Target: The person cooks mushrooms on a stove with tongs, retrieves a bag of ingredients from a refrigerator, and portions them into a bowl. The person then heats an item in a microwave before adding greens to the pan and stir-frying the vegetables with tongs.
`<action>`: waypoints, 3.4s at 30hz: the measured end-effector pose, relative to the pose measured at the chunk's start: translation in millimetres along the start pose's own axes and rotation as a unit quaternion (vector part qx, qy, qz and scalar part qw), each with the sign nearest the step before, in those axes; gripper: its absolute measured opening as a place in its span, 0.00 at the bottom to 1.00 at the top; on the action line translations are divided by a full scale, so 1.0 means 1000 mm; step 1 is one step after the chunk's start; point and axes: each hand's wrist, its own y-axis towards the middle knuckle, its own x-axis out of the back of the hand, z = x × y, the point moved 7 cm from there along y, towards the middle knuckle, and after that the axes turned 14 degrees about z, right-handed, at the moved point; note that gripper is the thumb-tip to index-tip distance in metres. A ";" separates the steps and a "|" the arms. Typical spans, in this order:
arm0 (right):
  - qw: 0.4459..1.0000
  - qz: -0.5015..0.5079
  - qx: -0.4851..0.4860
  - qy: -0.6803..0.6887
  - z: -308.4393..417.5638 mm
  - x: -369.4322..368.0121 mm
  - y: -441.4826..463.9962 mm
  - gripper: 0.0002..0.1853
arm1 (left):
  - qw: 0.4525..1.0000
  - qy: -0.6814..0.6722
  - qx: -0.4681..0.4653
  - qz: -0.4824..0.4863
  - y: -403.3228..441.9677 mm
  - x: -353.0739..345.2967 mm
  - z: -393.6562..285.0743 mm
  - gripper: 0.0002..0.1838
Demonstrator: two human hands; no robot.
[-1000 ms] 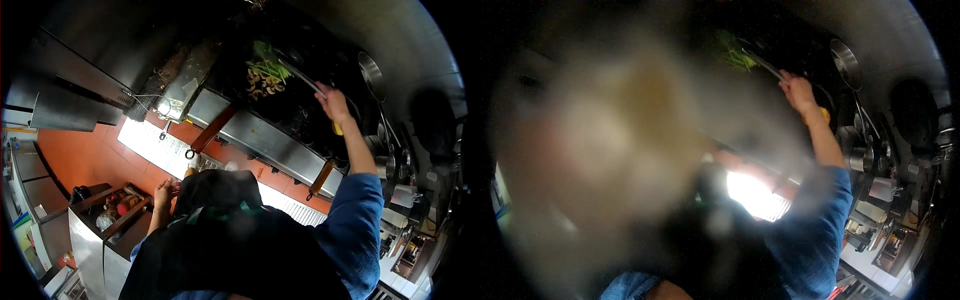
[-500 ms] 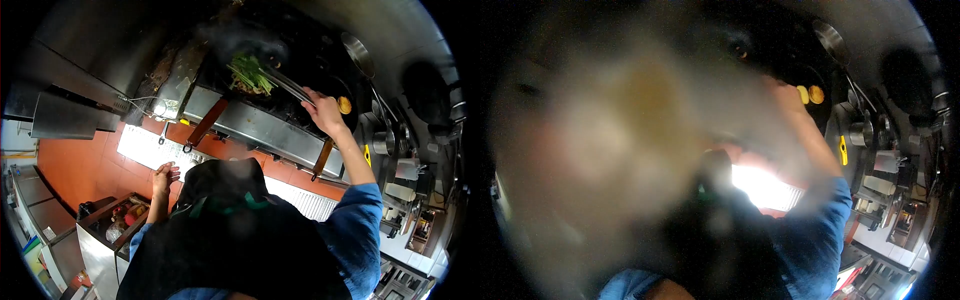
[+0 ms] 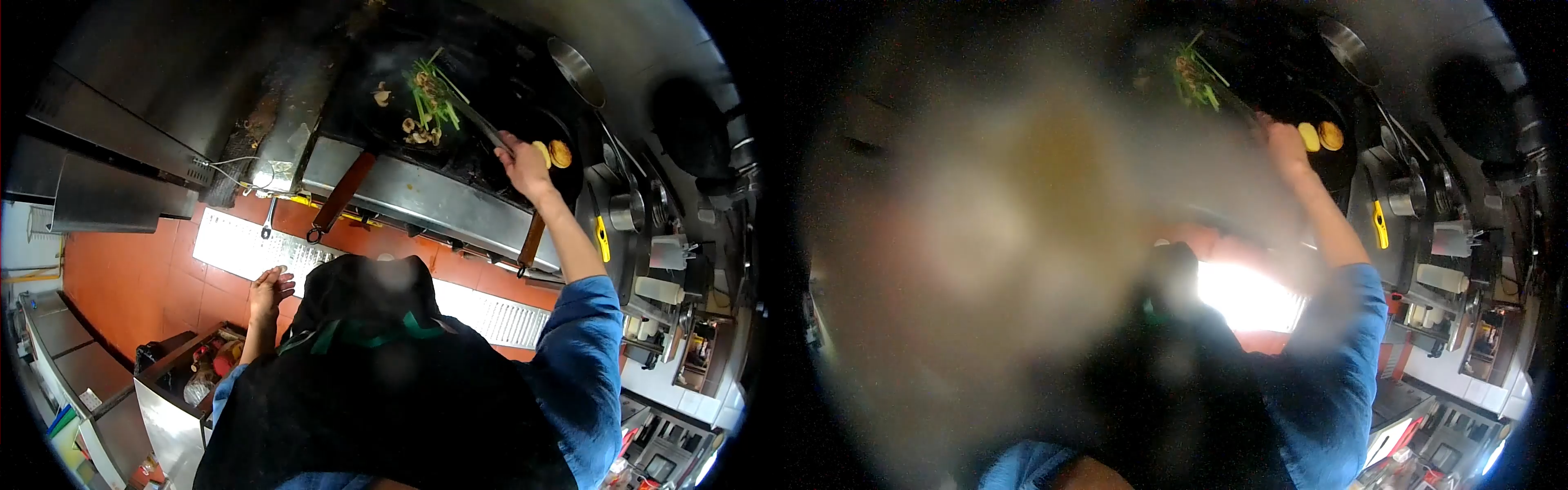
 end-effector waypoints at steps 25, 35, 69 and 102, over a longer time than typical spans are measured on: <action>0.998 -0.015 0.062 -0.016 0.068 0.022 -0.036 0.20 | 0.901 -0.113 0.339 0.246 0.209 -0.218 0.263 0.23; 0.998 -0.035 0.051 0.006 0.041 0.013 -0.012 0.20 | 0.952 0.257 0.146 0.080 0.236 -0.178 0.282 0.24; 0.998 -0.055 0.008 -0.026 0.083 -0.005 -0.015 0.19 | 0.995 -0.015 0.089 0.052 0.026 -0.027 0.013 0.14; 0.973 -0.123 0.025 -0.193 0.076 0.022 0.064 0.22 | 0.997 -0.019 0.060 0.043 0.012 -0.041 0.010 0.12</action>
